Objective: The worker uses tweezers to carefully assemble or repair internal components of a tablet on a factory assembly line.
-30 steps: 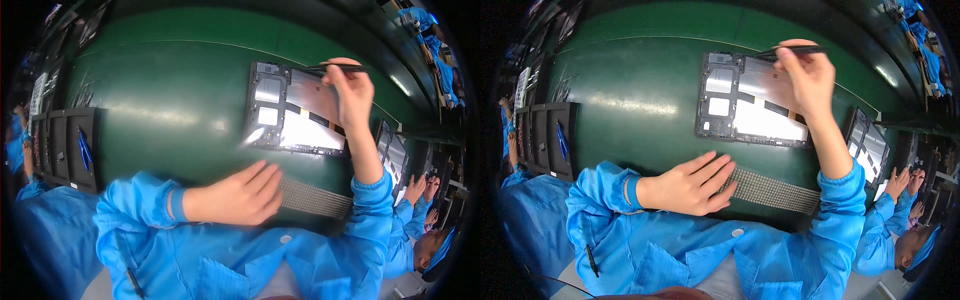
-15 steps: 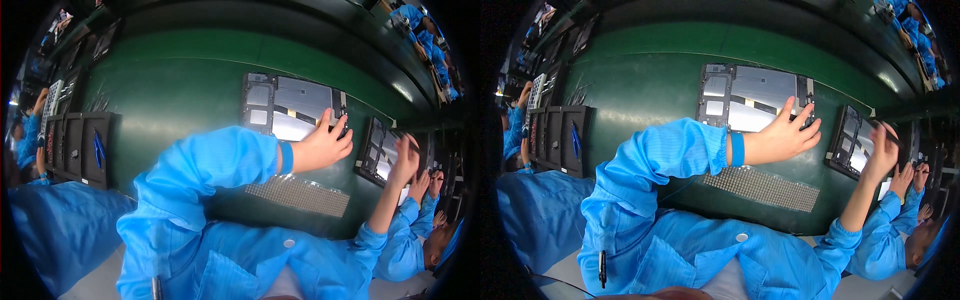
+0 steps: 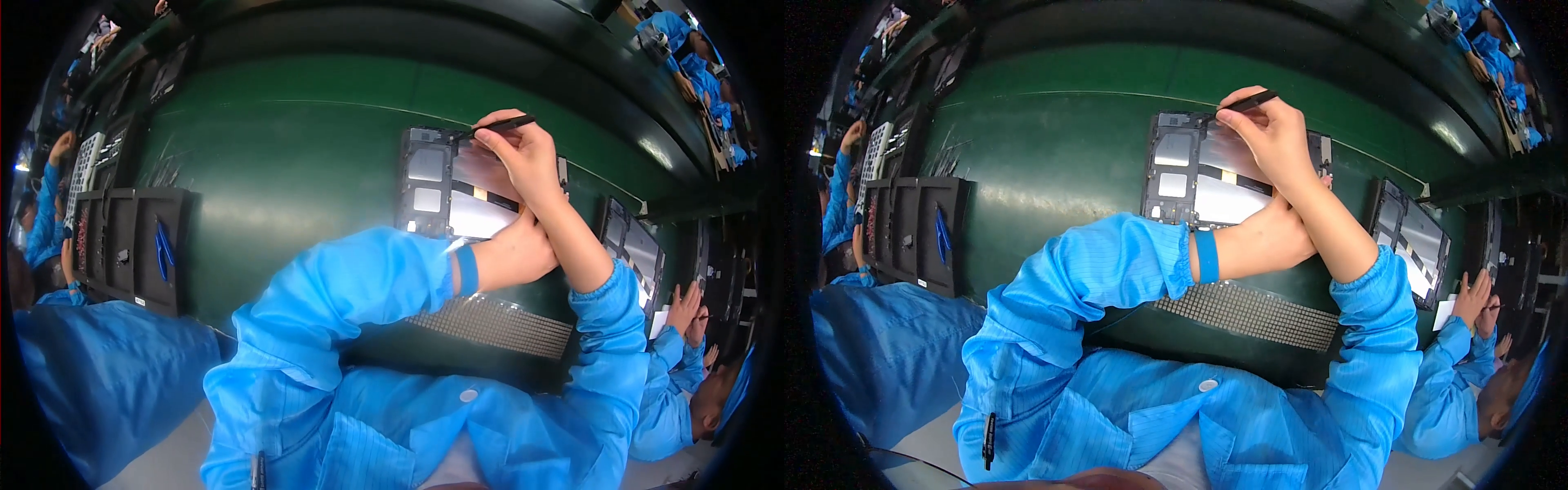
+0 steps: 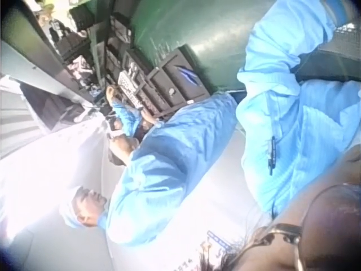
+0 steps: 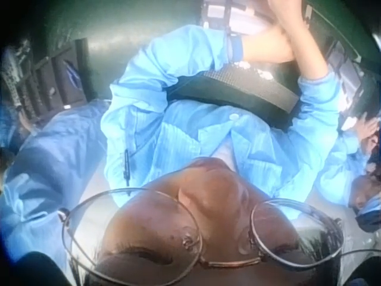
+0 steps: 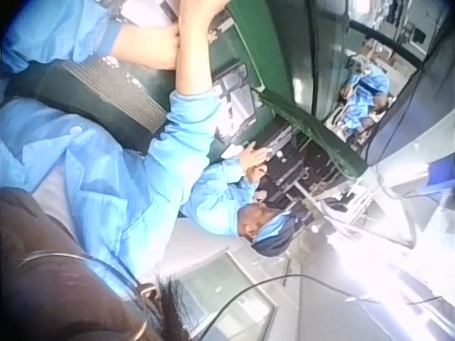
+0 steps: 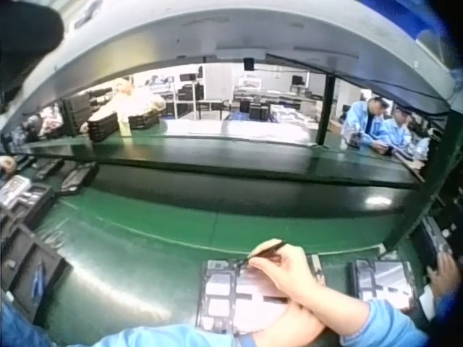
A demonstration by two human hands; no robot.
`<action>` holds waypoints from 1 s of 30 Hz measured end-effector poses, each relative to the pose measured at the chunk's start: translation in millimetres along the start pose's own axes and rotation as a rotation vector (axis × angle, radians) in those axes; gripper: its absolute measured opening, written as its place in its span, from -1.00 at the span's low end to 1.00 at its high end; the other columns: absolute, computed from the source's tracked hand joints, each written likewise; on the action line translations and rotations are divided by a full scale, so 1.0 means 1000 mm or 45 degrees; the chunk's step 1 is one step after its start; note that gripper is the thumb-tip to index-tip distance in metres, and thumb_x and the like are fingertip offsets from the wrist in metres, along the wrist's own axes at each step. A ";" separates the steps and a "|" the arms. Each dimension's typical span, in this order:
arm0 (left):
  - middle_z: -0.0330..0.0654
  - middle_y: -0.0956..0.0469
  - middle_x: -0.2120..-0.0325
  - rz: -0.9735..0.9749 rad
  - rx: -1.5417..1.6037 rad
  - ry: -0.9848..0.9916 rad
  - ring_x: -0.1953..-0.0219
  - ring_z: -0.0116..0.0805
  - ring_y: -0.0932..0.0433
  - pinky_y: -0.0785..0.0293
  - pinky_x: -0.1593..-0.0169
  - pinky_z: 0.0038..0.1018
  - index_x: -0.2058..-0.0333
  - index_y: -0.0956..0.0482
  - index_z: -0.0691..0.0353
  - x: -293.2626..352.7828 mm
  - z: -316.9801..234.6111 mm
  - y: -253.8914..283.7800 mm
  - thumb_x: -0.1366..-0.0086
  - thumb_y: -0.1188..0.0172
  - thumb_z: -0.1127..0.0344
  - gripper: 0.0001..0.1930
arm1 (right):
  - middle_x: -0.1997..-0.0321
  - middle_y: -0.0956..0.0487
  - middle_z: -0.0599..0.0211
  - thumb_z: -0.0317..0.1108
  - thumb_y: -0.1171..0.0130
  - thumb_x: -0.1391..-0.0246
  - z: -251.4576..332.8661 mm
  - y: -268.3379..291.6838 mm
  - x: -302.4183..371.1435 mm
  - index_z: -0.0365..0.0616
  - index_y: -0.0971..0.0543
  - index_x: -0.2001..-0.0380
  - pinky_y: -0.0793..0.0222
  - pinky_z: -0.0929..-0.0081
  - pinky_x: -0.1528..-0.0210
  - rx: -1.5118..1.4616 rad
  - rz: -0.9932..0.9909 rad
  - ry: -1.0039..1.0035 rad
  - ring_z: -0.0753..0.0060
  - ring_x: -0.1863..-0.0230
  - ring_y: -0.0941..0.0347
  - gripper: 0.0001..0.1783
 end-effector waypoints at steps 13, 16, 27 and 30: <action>0.17 -0.36 -0.06 0.048 -0.009 -0.013 -0.23 0.24 -0.16 -0.07 -0.15 0.28 -0.05 -0.43 0.25 0.000 0.001 -0.002 -0.14 -0.01 0.20 -0.51 | 0.36 -0.60 0.30 -0.52 -0.22 -0.02 0.000 -0.002 -0.002 -0.30 -0.56 0.33 -0.50 0.59 0.19 0.124 -0.017 0.018 0.51 0.29 -0.56 -0.88; 0.17 -0.35 -0.06 0.021 0.008 -0.032 -0.23 0.24 -0.17 -0.06 -0.15 0.29 -0.05 -0.42 0.28 -0.001 0.002 -0.001 -0.14 -0.01 0.20 -0.50 | 0.36 -0.61 0.29 -0.52 -0.21 -0.02 0.002 -0.002 -0.002 -0.31 -0.55 0.32 -0.48 0.60 0.19 0.161 -0.037 0.068 0.50 0.29 -0.56 -0.87; -0.33 -0.48 0.28 0.228 -0.105 -0.278 -0.12 -0.26 -0.36 -0.22 -0.19 -0.08 0.51 -0.49 0.03 0.073 0.125 0.091 -0.06 -0.23 0.17 -0.86 | 0.19 -0.57 0.20 -0.36 0.00 -0.23 0.021 0.207 0.119 -0.30 -0.48 0.12 -0.38 0.46 0.06 0.550 -0.825 0.143 0.40 0.15 -0.49 -0.75; -0.25 -0.51 0.30 0.324 -0.396 -0.025 -0.05 -0.28 -0.43 -0.31 -0.15 -0.17 0.56 -0.49 0.11 0.109 0.183 0.133 -0.02 -0.23 0.30 -0.90 | 0.13 -0.53 -0.01 -0.19 -0.07 -0.18 0.003 0.286 0.192 -0.37 -0.45 0.05 -0.35 0.35 0.01 1.823 -0.836 -0.187 0.07 0.11 -0.48 -0.57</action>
Point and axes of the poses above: each hand's wrist, its own x-axis away from the middle knuckle, its own y-axis out of the back of the hand, z = x × y, the point moved 3 cm from there along -x, towards the middle knuckle
